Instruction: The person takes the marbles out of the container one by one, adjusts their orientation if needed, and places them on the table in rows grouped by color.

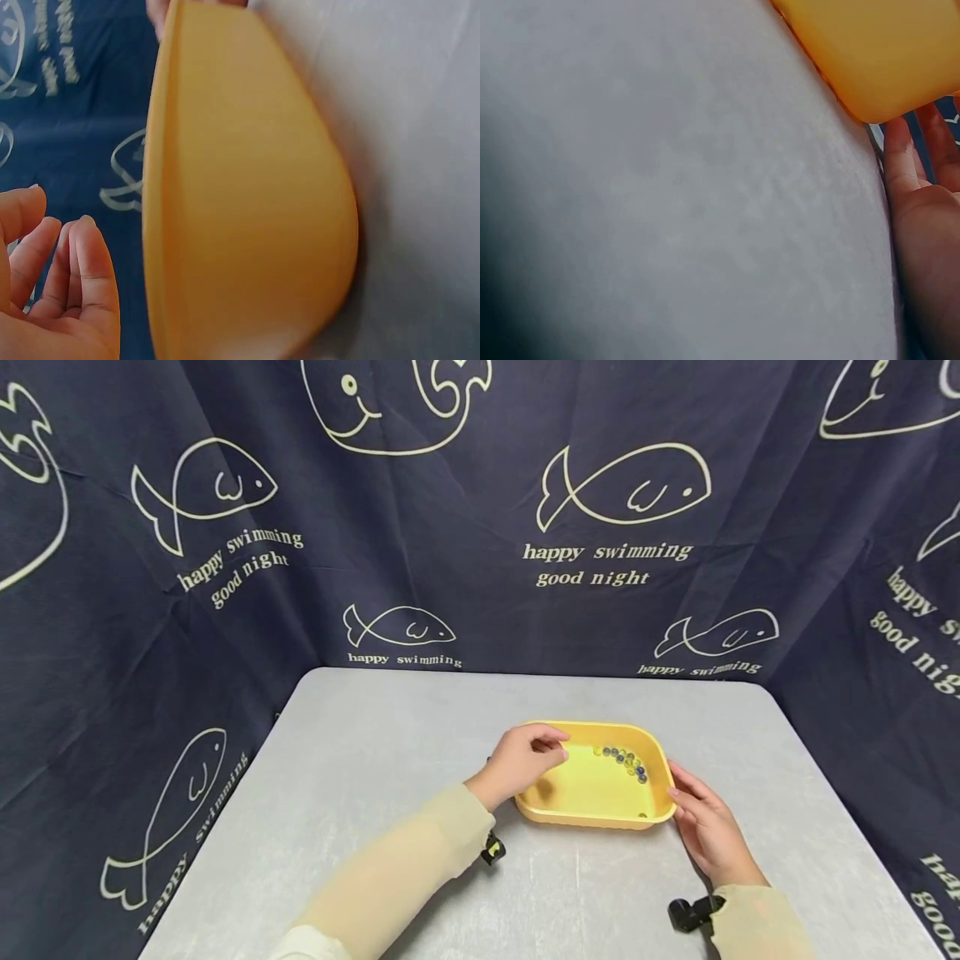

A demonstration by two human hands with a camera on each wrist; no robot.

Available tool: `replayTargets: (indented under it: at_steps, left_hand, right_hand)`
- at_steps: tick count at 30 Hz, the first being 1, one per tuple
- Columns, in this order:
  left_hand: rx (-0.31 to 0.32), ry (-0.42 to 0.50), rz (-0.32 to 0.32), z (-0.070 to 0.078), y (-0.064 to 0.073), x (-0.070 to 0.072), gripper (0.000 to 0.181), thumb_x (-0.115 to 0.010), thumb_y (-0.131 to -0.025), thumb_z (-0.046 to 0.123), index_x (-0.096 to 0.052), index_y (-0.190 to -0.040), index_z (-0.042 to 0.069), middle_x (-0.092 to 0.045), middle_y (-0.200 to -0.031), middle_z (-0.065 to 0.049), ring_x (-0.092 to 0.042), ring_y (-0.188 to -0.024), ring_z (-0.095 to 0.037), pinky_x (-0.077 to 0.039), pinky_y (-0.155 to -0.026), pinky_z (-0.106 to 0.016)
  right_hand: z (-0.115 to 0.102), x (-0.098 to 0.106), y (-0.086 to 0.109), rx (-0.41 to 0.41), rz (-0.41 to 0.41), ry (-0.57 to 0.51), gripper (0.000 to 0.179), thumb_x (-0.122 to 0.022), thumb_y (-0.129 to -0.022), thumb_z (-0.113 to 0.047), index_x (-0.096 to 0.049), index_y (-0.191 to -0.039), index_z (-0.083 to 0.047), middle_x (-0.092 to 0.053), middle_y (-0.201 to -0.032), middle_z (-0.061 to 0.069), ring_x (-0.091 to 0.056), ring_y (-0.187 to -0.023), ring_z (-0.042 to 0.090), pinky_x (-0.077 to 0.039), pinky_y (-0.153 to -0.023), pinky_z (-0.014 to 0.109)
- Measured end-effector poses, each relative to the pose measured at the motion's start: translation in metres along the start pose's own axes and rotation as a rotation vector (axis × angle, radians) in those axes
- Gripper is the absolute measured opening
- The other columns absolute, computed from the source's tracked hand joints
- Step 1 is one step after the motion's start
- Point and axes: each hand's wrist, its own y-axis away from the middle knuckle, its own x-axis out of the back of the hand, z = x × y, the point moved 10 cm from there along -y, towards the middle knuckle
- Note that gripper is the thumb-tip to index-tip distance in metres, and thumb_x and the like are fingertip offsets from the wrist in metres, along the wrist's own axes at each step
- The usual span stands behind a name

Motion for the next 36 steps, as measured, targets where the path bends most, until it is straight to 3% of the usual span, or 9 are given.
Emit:
replayTargets:
  at_steps: [8,17,22,28,36]
  left_hand:
    - [-0.016,-0.045,-0.12,0.014,-0.007,-0.05,0.022,-0.076,-0.095,0.016,-0.076,-0.117,0.013,-0.068,-0.094,0.01,-0.062,-0.086,-0.001,-0.053,-0.079,-0.018]
    - [-0.029,-0.153,-0.157,0.031,-0.011,-0.101,0.021,-0.077,-0.093,0.017,-0.078,-0.113,0.013,-0.063,-0.085,0.017,-0.057,-0.079,0.005,-0.048,-0.073,-0.011]
    - [-0.022,-0.224,-0.151,0.031,-0.012,-0.12,0.026,-0.075,-0.093,0.019,-0.077,-0.118,0.012,-0.068,-0.092,0.014,-0.056,-0.082,0.006,-0.045,-0.075,-0.008]
    - [0.084,-0.302,-0.108,0.018,-0.024,-0.13,0.026,-0.074,-0.092,0.024,-0.077,-0.118,0.019,-0.064,-0.087,0.016,-0.055,-0.079,0.004,-0.045,-0.073,-0.012]
    - [0.224,-0.316,-0.099,-0.001,-0.034,-0.141,0.03,-0.078,-0.09,0.025,-0.076,-0.12,0.022,-0.061,-0.077,0.015,-0.055,-0.068,0.0,-0.045,-0.064,-0.016]
  right_hand:
    - [0.001,-0.001,-0.002,-0.005,0.005,-0.003,0.047,-0.057,-0.103,0.003,-0.057,-0.148,-0.011,-0.057,-0.145,-0.007,-0.058,-0.125,0.002,-0.049,-0.1,0.022]
    - [-0.002,-0.002,0.0,0.009,-0.017,0.001,0.047,-0.055,-0.104,0.003,-0.054,-0.15,-0.008,-0.058,-0.143,-0.008,-0.057,-0.126,0.003,-0.049,-0.1,0.022]
    - [-0.001,-0.004,0.001,0.008,-0.033,-0.003,0.048,-0.054,-0.105,0.003,-0.05,-0.152,-0.005,-0.061,-0.138,-0.011,-0.058,-0.124,0.003,-0.05,-0.099,0.021]
    - [-0.001,-0.003,0.0,0.001,-0.013,0.024,0.047,-0.056,-0.104,0.001,-0.052,-0.151,-0.007,-0.061,-0.137,-0.013,-0.058,-0.123,0.002,-0.05,-0.097,0.02]
    - [-0.002,-0.004,0.0,0.024,-0.034,0.023,0.048,-0.053,-0.105,0.003,-0.049,-0.152,-0.004,-0.059,-0.141,-0.01,-0.056,-0.126,0.002,-0.049,-0.099,0.02]
